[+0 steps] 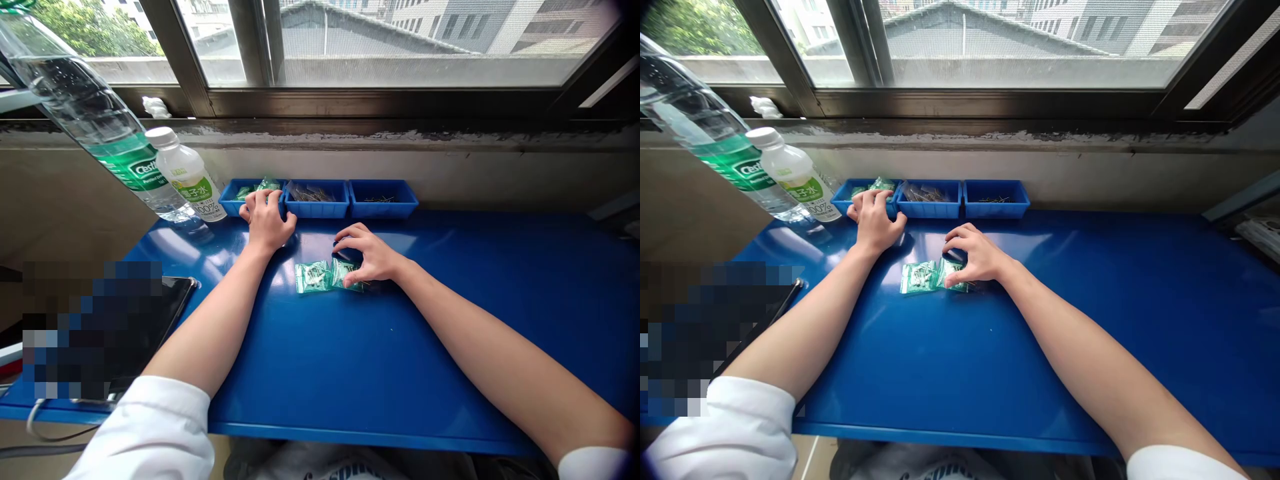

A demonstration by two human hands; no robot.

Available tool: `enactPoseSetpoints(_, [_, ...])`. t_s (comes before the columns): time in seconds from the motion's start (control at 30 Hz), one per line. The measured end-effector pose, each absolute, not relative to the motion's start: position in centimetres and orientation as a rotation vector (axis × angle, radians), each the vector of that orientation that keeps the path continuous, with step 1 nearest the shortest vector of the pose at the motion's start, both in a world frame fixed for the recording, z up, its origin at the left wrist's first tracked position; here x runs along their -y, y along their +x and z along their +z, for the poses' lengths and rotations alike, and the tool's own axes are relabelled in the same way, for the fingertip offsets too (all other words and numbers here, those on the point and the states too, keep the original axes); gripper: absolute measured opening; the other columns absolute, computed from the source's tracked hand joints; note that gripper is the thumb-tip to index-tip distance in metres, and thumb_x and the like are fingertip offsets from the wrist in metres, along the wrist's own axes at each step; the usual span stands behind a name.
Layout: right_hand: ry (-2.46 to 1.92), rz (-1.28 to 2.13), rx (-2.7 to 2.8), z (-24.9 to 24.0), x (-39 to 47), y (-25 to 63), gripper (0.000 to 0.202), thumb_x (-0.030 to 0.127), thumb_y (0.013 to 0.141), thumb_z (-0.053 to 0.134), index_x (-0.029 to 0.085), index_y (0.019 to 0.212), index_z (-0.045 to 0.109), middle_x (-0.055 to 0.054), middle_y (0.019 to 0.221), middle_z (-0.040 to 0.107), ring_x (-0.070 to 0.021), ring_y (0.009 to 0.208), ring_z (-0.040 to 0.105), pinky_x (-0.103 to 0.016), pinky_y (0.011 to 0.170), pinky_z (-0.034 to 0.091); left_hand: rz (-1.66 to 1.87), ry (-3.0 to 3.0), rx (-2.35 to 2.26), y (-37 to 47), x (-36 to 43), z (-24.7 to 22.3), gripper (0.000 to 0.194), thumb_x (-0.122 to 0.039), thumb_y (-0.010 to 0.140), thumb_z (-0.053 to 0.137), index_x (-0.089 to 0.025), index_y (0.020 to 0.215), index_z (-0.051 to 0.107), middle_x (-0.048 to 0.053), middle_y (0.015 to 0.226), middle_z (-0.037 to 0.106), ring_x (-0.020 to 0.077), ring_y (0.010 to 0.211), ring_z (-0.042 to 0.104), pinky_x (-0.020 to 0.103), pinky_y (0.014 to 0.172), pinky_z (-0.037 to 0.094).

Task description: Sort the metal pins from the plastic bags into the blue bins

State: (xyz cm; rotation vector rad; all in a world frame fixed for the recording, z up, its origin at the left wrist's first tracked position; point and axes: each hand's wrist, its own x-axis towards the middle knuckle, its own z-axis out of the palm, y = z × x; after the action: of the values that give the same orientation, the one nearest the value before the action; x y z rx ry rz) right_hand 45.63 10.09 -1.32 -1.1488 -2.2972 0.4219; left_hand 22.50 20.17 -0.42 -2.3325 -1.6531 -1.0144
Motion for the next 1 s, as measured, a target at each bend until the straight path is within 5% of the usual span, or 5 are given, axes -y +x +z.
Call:
enactPoseSetpoints(0.2, [-1.167,0.474,2.292,-1.2,-10.1,45.5,0.056,0.063,0.057,0.076,0.022,0.094,0.067,-0.010,0.114,0.061,-0.0303,0.112,0.047,-0.045,0.092,0.044,-1.107,-2.380,1.597,22.9,-19.9,-0.4,0.046,-0.024,0.073,0.056,-0.020,0.119,0.056,0.014,0.121,0.051,0.0376,0.122,0.036,0.054,0.100,0.024])
enactPoseSetpoints(0.43, [-1.215,0.484,2.182,-1.4,-10.3,45.3,0.052,0.056,0.058,0.079,0.020,0.092,0.060,-0.009,0.100,0.063,-0.0272,0.100,0.053,-0.039,0.083,0.046,-1.138,-2.527,1.371,22.9,-20.0,-0.9,0.022,-0.021,0.077,0.053,-0.019,0.096,0.063,0.008,0.093,0.065,0.0290,0.103,0.052,0.046,0.093,0.029])
enactPoseSetpoints(0.67, [-1.467,0.482,2.017,-1.8,-10.2,45.1,0.058,0.055,0.072,0.068,0.019,0.115,0.052,-0.003,0.083,0.061,-0.0187,0.069,0.056,-0.030,0.060,0.044,-1.004,-2.951,0.984,23.0,-19.7,-1.2,0.019,-0.018,0.075,0.052,-0.019,0.090,0.063,0.002,0.080,0.068,0.0181,0.079,0.061,0.034,0.083,0.040])
enactPoseSetpoints(0.83, [-1.436,0.416,1.980,-1.8,-10.2,44.9,0.046,0.038,0.084,0.057,0.019,0.125,0.049,-0.010,0.107,0.064,-0.0239,0.090,0.061,-0.034,0.074,0.048,-0.880,-3.132,0.866,23.2,-19.5,-1.1,0.018,-0.019,0.073,0.052,-0.019,0.086,0.064,0.002,0.079,0.067,0.0171,0.075,0.060,0.031,0.076,0.044])
enactPoseSetpoints(1.0, [-1.447,0.402,1.965,-1.8,-10.3,44.8,0.046,0.023,0.082,0.051,0.014,0.127,0.050,-0.012,0.106,0.065,-0.0231,0.085,0.063,-0.036,0.076,0.050,-0.979,-3.311,0.900,23.7,-18.7,-0.5,0.007,-0.019,0.068,0.054,-0.018,0.072,0.061,0.002,0.076,0.065,0.0164,0.073,0.060,0.028,0.070,0.046])
